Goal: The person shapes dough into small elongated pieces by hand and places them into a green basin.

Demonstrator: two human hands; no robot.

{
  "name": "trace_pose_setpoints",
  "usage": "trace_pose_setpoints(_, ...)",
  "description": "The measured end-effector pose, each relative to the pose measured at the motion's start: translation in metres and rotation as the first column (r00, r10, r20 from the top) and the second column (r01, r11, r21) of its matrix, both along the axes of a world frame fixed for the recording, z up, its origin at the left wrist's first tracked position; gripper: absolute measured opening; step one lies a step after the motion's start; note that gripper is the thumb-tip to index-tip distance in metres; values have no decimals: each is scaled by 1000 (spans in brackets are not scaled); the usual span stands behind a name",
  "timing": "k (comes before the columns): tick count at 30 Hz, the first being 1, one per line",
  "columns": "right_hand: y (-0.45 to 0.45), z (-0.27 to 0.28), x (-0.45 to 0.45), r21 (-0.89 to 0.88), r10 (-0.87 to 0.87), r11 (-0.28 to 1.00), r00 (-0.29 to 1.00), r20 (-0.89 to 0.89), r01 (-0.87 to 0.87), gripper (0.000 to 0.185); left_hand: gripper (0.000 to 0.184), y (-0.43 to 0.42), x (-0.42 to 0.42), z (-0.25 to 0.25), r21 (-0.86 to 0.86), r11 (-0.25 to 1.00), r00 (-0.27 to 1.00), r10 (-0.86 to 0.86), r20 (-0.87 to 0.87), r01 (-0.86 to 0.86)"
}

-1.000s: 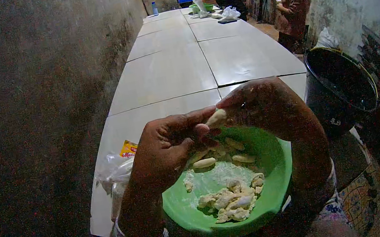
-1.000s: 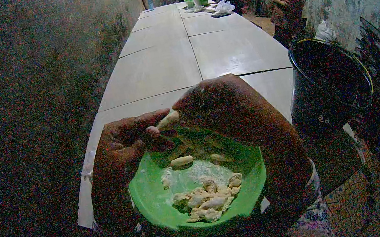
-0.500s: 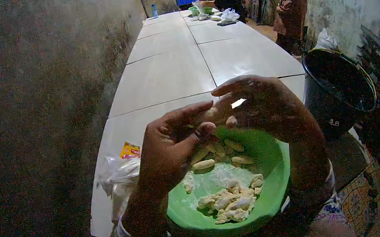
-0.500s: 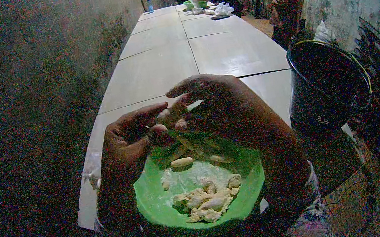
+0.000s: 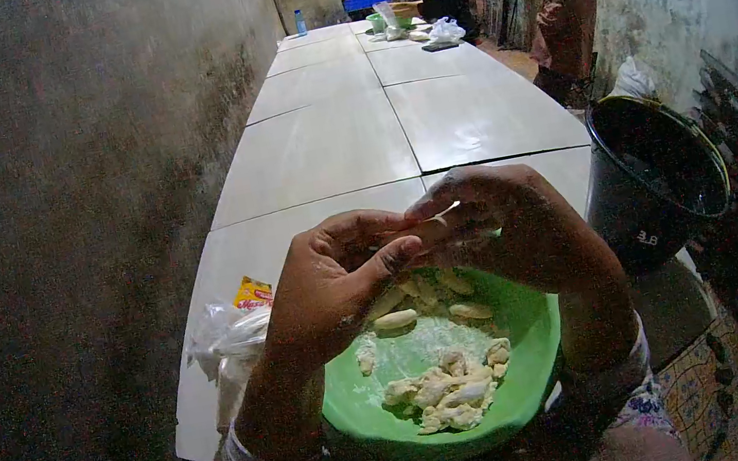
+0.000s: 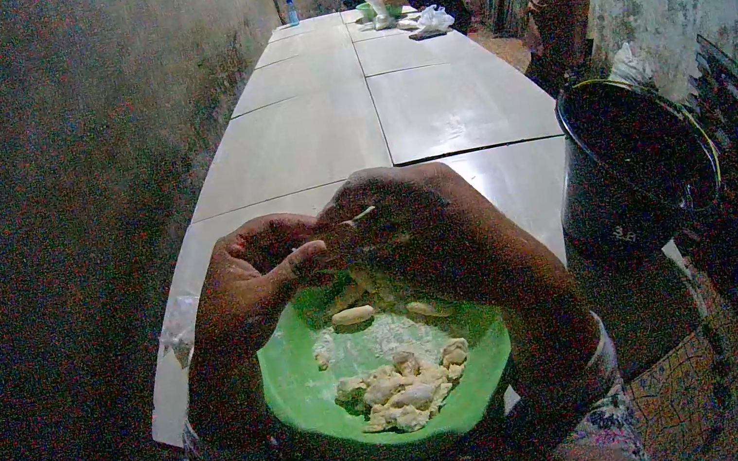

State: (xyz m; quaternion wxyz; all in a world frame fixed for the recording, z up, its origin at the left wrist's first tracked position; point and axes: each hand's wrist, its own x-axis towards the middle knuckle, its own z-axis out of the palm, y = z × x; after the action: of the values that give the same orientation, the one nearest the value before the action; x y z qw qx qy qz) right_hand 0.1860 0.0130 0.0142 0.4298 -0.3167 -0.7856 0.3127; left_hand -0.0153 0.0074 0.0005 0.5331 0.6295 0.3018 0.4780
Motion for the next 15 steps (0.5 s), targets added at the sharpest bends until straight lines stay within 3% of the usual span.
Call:
trace_pose_setpoints(3, -3, 1, 1, -103, 20, 994, 999, -48, -25, 15, 23, -3, -1, 5, -39, 999, 1000, 9, -6, -10)
trace_pose_setpoints(5, -8, 5, 2, -86, 33, 996, 999, 5, -33, 15, 21, -5, 0, 9, 15, 998, 983, 64, -170, -62)
trace_pose_setpoints(15, -4, 14, 6, -14, 58, 998, 987, 151, -56, 18, 20, 0, 3, 2, -2, 1000, 996, 29, -84, -30)
